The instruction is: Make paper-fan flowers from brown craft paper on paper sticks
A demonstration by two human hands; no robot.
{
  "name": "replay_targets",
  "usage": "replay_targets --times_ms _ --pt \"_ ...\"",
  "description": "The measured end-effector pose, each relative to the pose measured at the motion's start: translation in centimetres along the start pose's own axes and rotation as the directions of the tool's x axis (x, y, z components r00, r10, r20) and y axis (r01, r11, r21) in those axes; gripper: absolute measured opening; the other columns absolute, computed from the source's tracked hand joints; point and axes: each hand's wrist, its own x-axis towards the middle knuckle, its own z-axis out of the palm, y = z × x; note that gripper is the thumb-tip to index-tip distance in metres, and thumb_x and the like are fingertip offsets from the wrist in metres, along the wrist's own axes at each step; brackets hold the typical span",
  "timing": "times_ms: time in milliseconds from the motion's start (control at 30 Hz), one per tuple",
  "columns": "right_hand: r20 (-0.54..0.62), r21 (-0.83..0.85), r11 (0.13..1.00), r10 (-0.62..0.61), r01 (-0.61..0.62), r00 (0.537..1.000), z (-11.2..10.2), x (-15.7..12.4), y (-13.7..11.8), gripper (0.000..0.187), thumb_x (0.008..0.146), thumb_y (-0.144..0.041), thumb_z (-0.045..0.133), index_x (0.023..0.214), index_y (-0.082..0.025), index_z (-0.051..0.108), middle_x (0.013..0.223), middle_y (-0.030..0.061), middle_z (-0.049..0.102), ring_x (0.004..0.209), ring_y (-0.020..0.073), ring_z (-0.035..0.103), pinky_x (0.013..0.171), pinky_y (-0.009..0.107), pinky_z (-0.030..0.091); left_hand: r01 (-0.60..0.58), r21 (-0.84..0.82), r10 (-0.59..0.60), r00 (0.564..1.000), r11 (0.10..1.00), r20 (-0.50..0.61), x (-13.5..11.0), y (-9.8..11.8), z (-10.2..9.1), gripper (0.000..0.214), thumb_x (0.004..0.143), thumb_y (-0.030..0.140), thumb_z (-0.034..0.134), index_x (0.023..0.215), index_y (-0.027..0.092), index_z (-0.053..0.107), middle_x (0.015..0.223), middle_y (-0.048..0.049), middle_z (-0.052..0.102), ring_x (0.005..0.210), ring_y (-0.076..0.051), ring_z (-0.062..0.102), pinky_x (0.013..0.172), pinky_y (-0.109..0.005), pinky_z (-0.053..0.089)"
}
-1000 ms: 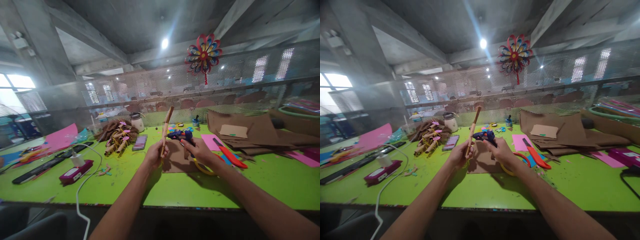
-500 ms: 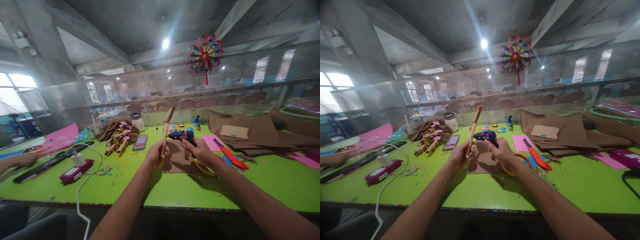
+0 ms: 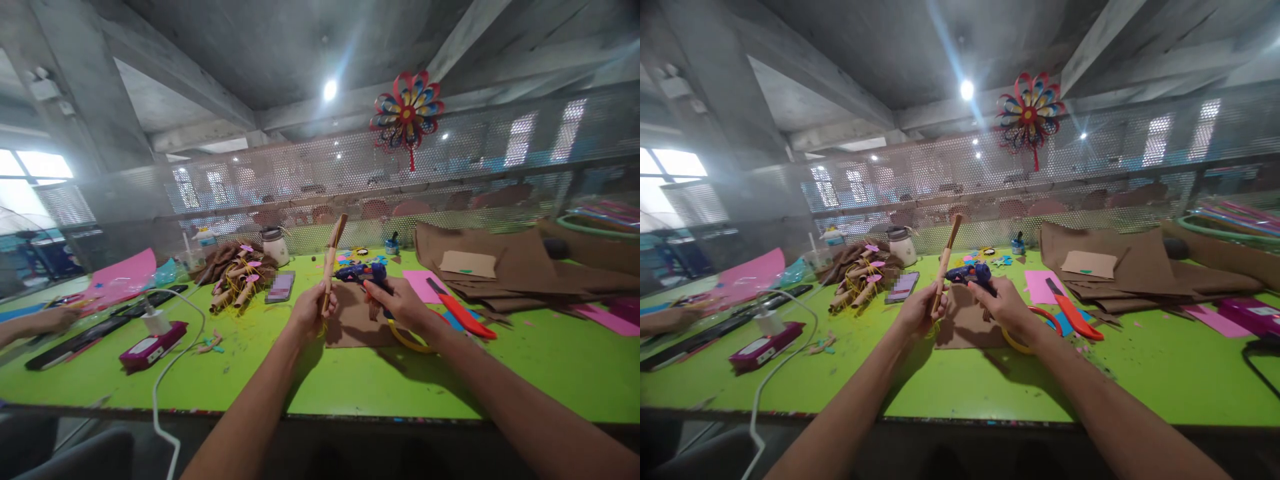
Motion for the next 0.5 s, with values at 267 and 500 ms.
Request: replay_targets --times_ms 267,500 --pt "-0.036 0.166 0.986 0.036 -0.030 0.999 -0.2 0.2 0.6 0.039 0.082 -0.051 0.055 0.079 -0.013 0.062 0.071 0.0065 0.065 0.063 0.0149 0.059 0.061 0.027 0.049 0.057 -0.061 -0.056 0.998 0.997 0.018 -0.1 0.2 0.1 0.024 0.088 0.027 0.043 0.082 0.010 0.058 0.053 -0.0013 0.053 0.039 -0.006 0.044 0.034 -0.013 0.028" --pt "-0.017 0.103 0.995 0.004 -0.002 1.000 0.0 0.3 0.9 0.042 0.084 -0.052 0.052 0.073 -0.013 0.062 0.065 0.0053 0.062 0.057 0.0140 0.058 0.055 0.026 0.047 0.061 -0.058 -0.061 0.998 0.996 -0.003 -0.4 0.5 0.4 0.023 0.088 0.027 0.043 0.080 0.010 0.057 0.052 -0.0008 0.052 0.039 -0.006 0.044 0.035 -0.012 0.029"
